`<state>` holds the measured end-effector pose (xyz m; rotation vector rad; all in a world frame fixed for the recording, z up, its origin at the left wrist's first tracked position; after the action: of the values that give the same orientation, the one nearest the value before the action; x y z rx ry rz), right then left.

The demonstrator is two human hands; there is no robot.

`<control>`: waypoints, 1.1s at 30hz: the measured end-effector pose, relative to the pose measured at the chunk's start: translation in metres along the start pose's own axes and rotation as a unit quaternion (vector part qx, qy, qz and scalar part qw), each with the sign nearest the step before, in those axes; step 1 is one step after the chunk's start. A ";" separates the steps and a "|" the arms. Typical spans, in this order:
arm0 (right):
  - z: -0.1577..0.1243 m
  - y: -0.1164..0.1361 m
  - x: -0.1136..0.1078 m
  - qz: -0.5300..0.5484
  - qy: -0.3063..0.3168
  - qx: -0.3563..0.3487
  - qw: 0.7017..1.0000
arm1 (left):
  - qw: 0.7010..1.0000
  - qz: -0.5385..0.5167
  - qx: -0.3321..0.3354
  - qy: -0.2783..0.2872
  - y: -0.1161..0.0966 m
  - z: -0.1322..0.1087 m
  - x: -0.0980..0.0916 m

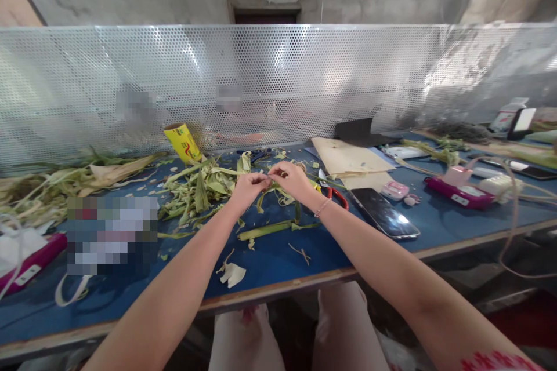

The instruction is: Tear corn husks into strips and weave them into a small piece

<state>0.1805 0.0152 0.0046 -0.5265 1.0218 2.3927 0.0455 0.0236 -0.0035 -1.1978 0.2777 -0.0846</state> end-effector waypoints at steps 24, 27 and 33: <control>-0.008 0.008 0.001 -0.166 0.030 -0.134 0.977 | 0.999 -0.004 -0.027 -0.034 -0.002 -0.002 -0.002; -0.008 0.010 0.001 -0.194 0.038 -0.135 0.971 | 0.999 -0.003 -0.027 -0.036 0.000 -0.002 -0.001; -0.009 0.013 -0.001 -0.183 0.024 -0.131 0.974 | 0.997 -0.011 -0.026 -0.068 0.004 0.001 -0.001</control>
<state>0.1752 0.0000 0.0070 -0.7947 0.5663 2.1972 0.0446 0.0260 -0.0070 -1.2515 0.1487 -0.0153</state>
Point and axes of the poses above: each hand's wrist, its own z-axis towards the middle knuckle, its own x-axis out of the palm, y = z × x, the point moved 3 cm from there along z, towards the middle knuckle, and after that the axes turned 7 degrees about -z, right-handed, at the moved point
